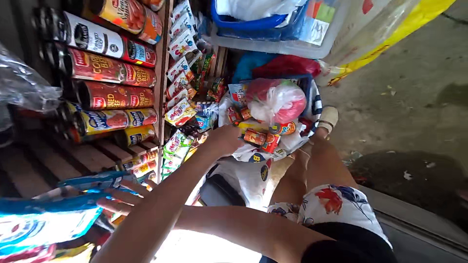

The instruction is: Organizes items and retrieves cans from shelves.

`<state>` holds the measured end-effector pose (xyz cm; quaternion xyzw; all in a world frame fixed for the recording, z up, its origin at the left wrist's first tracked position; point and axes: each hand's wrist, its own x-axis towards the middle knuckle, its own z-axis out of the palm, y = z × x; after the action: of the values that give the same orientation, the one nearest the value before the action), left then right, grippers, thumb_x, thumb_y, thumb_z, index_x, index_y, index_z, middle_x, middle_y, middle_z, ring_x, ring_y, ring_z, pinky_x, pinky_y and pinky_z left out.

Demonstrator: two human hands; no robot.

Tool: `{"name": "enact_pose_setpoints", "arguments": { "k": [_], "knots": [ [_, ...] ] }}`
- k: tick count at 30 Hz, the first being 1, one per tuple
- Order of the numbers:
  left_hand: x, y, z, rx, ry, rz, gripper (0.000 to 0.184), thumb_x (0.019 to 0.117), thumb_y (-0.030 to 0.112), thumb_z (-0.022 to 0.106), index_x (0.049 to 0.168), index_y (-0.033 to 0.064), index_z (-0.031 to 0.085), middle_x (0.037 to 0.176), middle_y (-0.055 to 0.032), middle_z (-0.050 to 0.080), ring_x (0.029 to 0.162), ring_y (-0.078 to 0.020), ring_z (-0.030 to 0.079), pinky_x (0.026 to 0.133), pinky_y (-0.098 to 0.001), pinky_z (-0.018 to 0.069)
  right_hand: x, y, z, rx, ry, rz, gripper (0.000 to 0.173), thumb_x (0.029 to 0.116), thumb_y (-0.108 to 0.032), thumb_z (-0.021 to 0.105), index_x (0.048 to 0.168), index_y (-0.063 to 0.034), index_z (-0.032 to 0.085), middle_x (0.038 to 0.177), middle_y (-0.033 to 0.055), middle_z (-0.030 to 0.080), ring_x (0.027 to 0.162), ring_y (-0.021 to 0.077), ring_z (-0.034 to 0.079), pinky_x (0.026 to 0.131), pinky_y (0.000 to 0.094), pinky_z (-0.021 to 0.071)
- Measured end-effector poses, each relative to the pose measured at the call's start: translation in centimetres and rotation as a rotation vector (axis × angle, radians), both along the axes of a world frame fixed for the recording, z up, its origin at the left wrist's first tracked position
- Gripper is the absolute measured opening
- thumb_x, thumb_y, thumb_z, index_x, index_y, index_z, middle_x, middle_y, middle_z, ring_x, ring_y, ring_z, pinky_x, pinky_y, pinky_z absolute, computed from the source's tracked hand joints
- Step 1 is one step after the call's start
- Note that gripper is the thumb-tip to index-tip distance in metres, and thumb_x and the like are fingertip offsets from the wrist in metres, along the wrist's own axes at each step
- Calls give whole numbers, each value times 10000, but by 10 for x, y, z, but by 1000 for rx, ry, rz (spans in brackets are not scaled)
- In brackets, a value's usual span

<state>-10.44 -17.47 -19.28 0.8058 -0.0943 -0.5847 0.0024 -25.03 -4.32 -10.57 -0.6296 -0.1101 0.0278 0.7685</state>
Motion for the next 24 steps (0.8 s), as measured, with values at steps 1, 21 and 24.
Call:
{"name": "enact_pose_setpoints", "arguments": {
  "k": [1, 21, 24],
  "knots": [
    [0, -3, -29, -38, 25, 25, 416, 1029, 286, 630, 1324, -6, 623, 1292, -240, 640, 1235, -395, 604, 1052, -603, 456, 1, -7, 3, 63, 43, 12, 302, 842, 36, 674, 1120, -16, 780, 1205, 149, 740, 1268, 405, 611, 1091, 587, 410],
    [-57, -15, -52, -22, -54, 515, 655, 953, 489, 693, 1301, -54, 579, 1228, -277, 630, 1178, -409, 612, 989, -592, 500, -1, -21, -32, 139, -152, 243, 546, 904, -1, 660, 1429, -144, 616, 1505, 50, 562, 1461, 342, 432, 1136, 646, 355],
    [-61, 31, 34, -80, -203, 471, 497, 878, 398, 804, 1199, 42, 671, 1104, -134, 685, 1026, -249, 670, 920, -483, 558, 1, -25, -31, 125, -144, 361, 568, 966, -48, 617, 1514, -160, 518, 1582, 43, 471, 1521, 321, 328, 1190, 614, 287]
  ]
}}
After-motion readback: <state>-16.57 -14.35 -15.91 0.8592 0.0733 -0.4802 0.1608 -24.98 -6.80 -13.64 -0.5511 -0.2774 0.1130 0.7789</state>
